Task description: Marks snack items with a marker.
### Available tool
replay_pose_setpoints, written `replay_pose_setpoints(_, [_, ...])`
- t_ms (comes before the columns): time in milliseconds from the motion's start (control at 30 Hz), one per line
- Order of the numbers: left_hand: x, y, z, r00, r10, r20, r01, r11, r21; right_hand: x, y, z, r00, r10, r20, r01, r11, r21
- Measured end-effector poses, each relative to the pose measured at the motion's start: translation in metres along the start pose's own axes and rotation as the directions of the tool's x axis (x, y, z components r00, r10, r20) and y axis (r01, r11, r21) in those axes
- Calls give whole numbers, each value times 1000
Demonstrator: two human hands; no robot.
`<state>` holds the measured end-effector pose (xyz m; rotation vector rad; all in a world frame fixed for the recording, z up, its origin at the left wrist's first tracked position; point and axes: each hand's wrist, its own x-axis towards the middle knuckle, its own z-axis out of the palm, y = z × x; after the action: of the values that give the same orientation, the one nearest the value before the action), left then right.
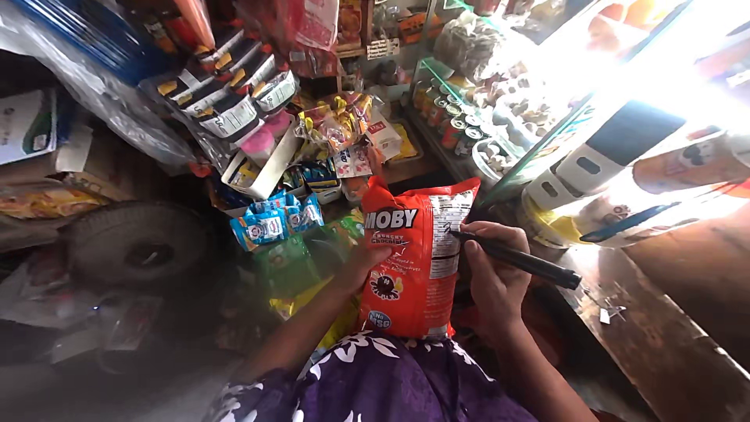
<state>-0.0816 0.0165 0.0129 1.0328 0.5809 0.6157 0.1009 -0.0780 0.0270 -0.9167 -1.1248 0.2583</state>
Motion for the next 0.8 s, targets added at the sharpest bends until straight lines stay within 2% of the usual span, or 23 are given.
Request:
replay_pose_setpoints(133, [-5, 8, 7, 995, -82, -60, 82, 997, -4, -3, -2, 3, 999, 26, 25, -27, 999, 33])
replay_pose_setpoints(267, [-2, 4, 2, 999, -51, -14, 50, 998, -31, 4, -2, 2, 998, -5, -59, 7, 999, 45])
replay_pose_setpoints(433, [-1, 1, 1, 1000, -14, 14, 14, 999, -50, 3, -1, -1, 1000, -1, -12, 1, 1000, 10])
replay_pose_setpoints(500, [-7, 9, 7, 999, -36, -27, 35, 999, -19, 1, -2, 0, 1000, 24, -19, -24, 1000, 9])
replay_pose_setpoints(667, [1, -3, -3, 1000, -26, 14, 26, 999, -41, 5, 0, 2, 998, 26, -54, -24, 999, 26])
replay_pose_setpoints(800, [3, -7, -7, 999, 18, 48, -17, 999, -33, 8, -2, -2, 986, 140, -86, -125, 979, 160])
